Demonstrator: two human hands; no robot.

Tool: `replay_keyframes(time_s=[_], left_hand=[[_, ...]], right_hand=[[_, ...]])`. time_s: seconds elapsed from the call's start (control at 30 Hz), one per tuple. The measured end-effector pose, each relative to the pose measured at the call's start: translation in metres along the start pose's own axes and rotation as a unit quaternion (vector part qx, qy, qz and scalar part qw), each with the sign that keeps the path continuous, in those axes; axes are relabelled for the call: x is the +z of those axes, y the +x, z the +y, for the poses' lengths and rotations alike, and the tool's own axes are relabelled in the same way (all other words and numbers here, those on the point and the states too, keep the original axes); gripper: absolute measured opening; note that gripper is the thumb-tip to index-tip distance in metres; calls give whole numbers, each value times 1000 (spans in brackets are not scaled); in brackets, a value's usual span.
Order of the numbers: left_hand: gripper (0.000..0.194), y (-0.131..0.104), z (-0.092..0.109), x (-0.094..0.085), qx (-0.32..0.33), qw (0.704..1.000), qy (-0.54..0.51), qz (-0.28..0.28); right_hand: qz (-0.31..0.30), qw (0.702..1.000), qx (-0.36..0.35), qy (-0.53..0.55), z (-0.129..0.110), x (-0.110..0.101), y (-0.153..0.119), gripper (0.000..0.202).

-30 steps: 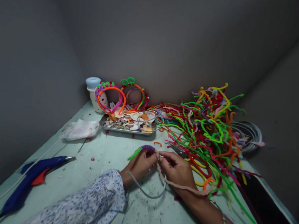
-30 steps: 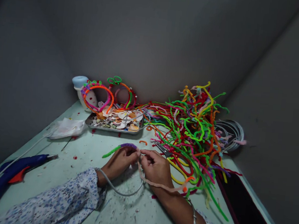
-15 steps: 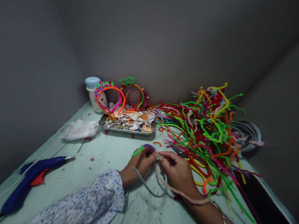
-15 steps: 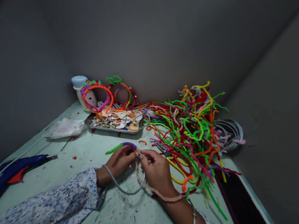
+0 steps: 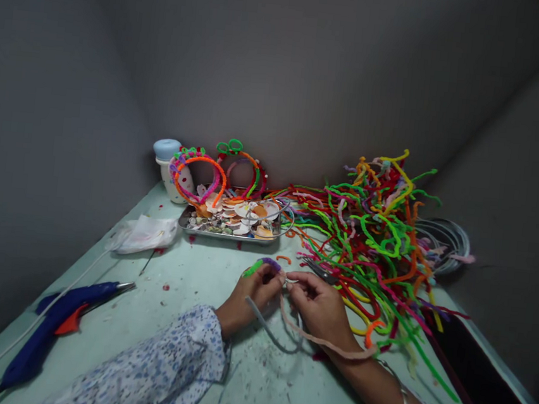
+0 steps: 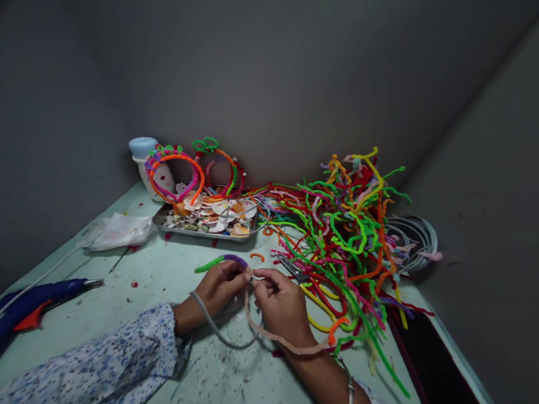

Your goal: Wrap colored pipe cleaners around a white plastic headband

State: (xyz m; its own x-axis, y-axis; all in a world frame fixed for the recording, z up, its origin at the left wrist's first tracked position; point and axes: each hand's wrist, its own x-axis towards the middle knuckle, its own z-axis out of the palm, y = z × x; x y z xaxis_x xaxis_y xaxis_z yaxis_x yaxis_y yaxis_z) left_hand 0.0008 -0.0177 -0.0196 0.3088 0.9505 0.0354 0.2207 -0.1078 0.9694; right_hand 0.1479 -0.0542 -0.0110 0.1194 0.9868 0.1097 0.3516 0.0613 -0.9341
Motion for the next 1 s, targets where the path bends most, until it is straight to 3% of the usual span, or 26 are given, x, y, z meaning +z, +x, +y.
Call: replay_keyframes(time_s=[0.23, 0.47, 0.73, 1.0], left_hand=[[22, 0, 4, 2, -55, 998, 5, 19], [24, -1, 2, -1, -1, 1000, -12, -5], [23, 0, -3, -2, 13, 999, -31, -21], [15, 2, 5, 3, -27, 999, -9, -22]], right_hand=[[-1, 1000, 1, 3, -2, 0, -1, 25], [-7, 1000, 10, 6, -1, -1, -1, 25], [-17, 1000, 0, 23, -1, -1, 1, 25], [-3, 1000, 7, 13, 3, -2, 0, 21]])
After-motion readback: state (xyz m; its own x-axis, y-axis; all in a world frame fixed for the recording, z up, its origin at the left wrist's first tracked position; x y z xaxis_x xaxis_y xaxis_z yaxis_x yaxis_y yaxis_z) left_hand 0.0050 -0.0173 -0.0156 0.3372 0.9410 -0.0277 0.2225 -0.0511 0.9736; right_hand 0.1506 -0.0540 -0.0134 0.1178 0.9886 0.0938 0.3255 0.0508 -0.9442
